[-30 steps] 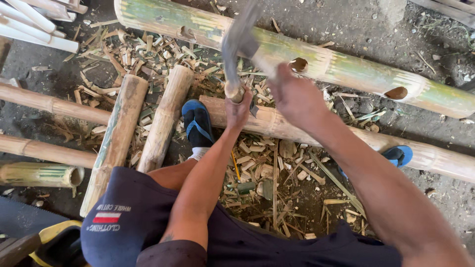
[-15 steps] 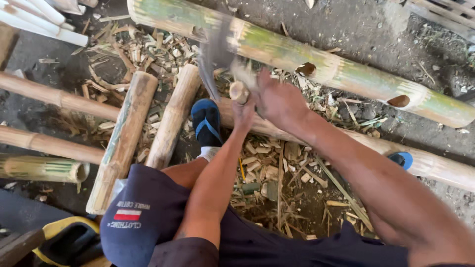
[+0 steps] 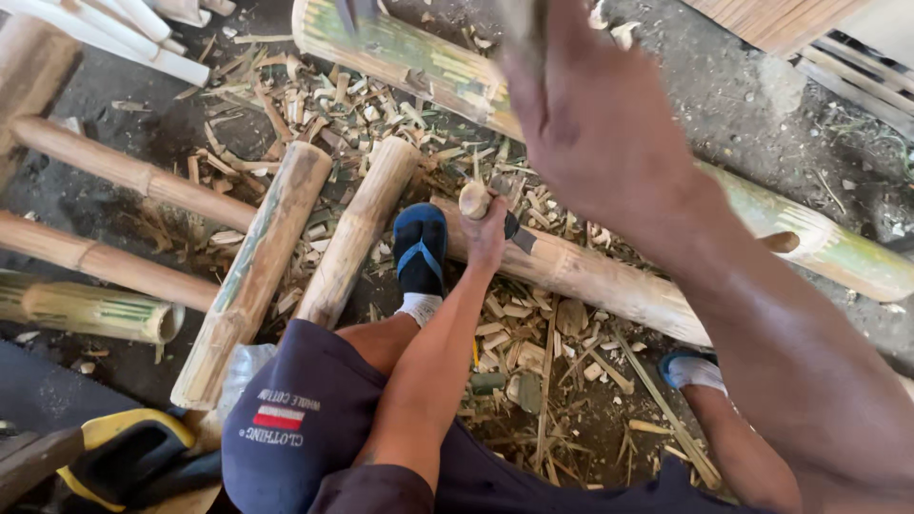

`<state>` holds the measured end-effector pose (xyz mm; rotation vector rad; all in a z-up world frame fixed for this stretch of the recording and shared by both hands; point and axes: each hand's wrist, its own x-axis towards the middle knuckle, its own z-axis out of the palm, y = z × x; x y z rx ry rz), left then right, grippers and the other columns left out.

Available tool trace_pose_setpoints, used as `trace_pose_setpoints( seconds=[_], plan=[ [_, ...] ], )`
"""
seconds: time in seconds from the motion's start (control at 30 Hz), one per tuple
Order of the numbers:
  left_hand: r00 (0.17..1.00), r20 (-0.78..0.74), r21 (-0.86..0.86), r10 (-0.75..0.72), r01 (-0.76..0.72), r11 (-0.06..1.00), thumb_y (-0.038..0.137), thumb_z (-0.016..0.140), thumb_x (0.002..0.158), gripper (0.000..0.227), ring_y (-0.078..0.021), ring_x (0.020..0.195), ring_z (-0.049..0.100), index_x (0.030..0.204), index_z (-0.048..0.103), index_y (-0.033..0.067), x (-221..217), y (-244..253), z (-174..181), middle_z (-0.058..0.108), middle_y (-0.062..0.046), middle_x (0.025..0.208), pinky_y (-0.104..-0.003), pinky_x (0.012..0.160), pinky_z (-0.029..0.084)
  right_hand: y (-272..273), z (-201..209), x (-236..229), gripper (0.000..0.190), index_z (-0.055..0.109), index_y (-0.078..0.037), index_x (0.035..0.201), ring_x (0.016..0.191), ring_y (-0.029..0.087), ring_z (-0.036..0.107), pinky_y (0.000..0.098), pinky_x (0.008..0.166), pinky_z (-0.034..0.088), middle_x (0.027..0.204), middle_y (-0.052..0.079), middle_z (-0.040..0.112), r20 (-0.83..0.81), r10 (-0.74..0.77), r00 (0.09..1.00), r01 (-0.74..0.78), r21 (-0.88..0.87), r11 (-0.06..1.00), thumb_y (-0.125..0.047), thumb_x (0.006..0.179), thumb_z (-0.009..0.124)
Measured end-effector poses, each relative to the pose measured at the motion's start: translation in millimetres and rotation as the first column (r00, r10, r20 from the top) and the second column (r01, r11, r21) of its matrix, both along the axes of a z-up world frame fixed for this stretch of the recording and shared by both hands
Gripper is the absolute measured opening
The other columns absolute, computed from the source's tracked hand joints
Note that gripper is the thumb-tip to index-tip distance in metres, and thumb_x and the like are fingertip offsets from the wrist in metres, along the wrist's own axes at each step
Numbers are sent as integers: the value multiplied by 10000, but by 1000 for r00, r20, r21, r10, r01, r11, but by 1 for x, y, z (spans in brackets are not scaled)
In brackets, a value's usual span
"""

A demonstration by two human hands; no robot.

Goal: The person carves a hole into a bamboo pole using a chisel and hammer. They measure and mark the bamboo with a tape measure and pencil, then repeatedly strike the chisel to remove material and form a circular opening.

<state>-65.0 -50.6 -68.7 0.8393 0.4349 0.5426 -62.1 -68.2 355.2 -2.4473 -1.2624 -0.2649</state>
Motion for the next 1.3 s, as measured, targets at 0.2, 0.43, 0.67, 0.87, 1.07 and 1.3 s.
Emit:
trace_pose_setpoints(
  seconds=[0.2,0.43,0.67,0.87,1.07,1.3],
  plan=[
    [995,-71,139,-70,79,987,59,679,964,88,-113,859,606,1038,635,74,21,-8,-31,658,11,964,-303,726,498,-11,-95,-8,328,469,71,1175,420,292,579,437,327,450,608,115,578,-305,-264,915,12,-634,774,-229,1132,344],
    [995,-2,-63,-103,102,993,54,698,926,149,-129,900,631,1072,670,70,4,-17,-7,672,-8,1010,-307,748,516,0,-70,-2,286,484,15,1139,441,224,538,341,306,404,664,70,553,-372,-347,861,47,-620,783,-261,1072,447],
    [991,-95,-78,-89,82,994,84,724,927,213,-141,981,625,1134,676,68,19,-7,-6,665,-11,1089,-328,773,458,1,-82,2,211,462,57,1216,476,213,606,377,372,430,647,89,576,-73,62,995,-32,355,934,-131,1130,505],
    [991,-31,-219,-134,124,968,97,680,927,243,-114,994,623,1158,638,161,23,-16,-8,668,27,1097,-310,833,506,-37,-118,-4,310,430,75,1221,437,194,577,399,331,482,672,88,616,-376,-411,830,44,-692,721,-58,941,419],
    [985,6,6,-172,172,985,41,694,1000,97,-155,840,540,1060,618,29,8,-13,-8,593,-27,967,-364,717,465,-8,-28,9,269,436,34,1146,441,149,538,298,302,387,649,75,560,-78,-39,996,45,77,996,-233,1139,464],
    [979,-77,-106,-190,181,978,76,689,999,170,-169,895,540,1148,625,26,23,-27,-43,587,-28,1014,-349,759,424,-45,-126,-15,316,414,103,1277,455,210,591,367,343,488,628,89,548,-375,-486,789,104,-699,708,-39,1000,363]
  ],
)
